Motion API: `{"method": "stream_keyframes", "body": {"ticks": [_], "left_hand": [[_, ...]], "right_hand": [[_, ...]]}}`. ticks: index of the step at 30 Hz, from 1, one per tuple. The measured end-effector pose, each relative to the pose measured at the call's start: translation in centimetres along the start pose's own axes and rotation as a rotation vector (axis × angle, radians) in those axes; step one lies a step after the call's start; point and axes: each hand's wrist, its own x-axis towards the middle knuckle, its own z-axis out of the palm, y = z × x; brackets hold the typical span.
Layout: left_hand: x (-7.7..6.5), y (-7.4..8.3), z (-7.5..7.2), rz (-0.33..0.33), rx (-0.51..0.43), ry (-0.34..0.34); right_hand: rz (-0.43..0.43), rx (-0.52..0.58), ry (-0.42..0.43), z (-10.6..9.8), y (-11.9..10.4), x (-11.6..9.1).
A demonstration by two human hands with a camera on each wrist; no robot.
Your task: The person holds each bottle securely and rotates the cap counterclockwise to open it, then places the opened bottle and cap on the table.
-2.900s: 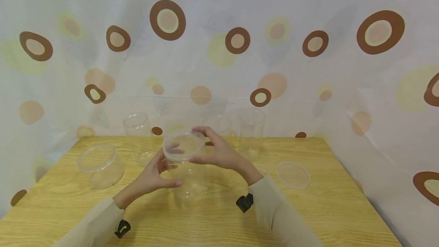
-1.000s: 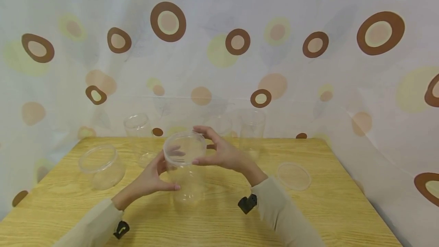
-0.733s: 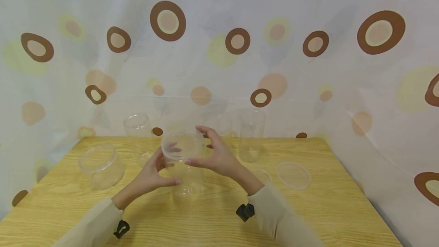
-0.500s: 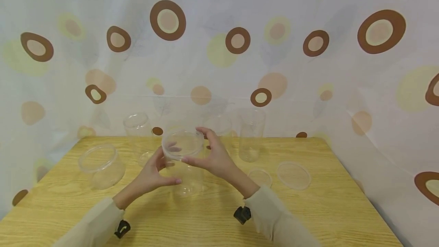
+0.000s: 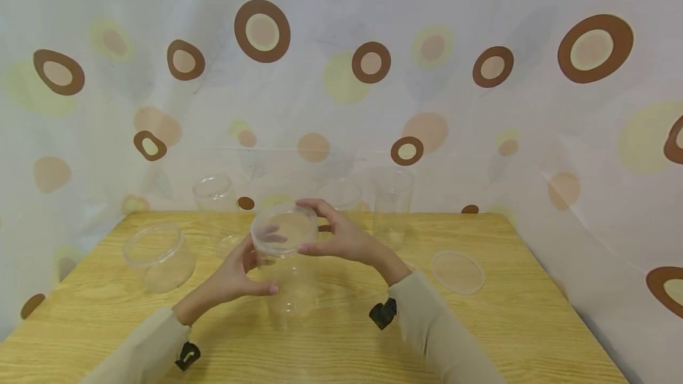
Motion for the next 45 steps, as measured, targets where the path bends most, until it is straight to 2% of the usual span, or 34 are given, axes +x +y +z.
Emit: {"method": "stream_keyframes", "body": {"ticks": [3,7,12,20,24,28,34,41,45], "left_hand": [[0.0,0.0,0.0,0.000,0.004,-0.011],[0.0,0.0,-0.1,-0.002,0.014,0.001],[0.0,0.0,0.0,-0.018,0.027,0.035],[0.0,0.0,0.2,-0.032,0.063,0.091],[0.1,0.1,0.2,-0.043,0.072,0.106],[0.2,0.0,0.4,-0.047,0.057,0.099],[0.1,0.1,0.4,-0.052,0.034,0.067],[-0.1,0.2,-0.1,-0.025,-0.035,-0.039],[-0.1,0.2,-0.2,-0.046,-0.040,-0.083]], "right_hand": [[-0.022,0.042,-0.041,-0.3,0.3,0.0],[-0.034,0.045,-0.026,-0.1,0.3,-0.1],[-0.035,-0.019,0.088,0.7,0.0,-0.3],[0.019,-0.082,0.292,2.7,-0.6,-0.4],[0.035,-0.112,0.339,3.3,-0.7,-0.3],[0.053,-0.118,0.352,3.5,-0.7,-0.3],[0.063,-0.087,0.296,3.0,-0.4,-0.1],[0.010,0.107,0.085,1.2,0.2,-0.1],[-0.020,0.188,0.008,0.7,0.5,0.0]]}}
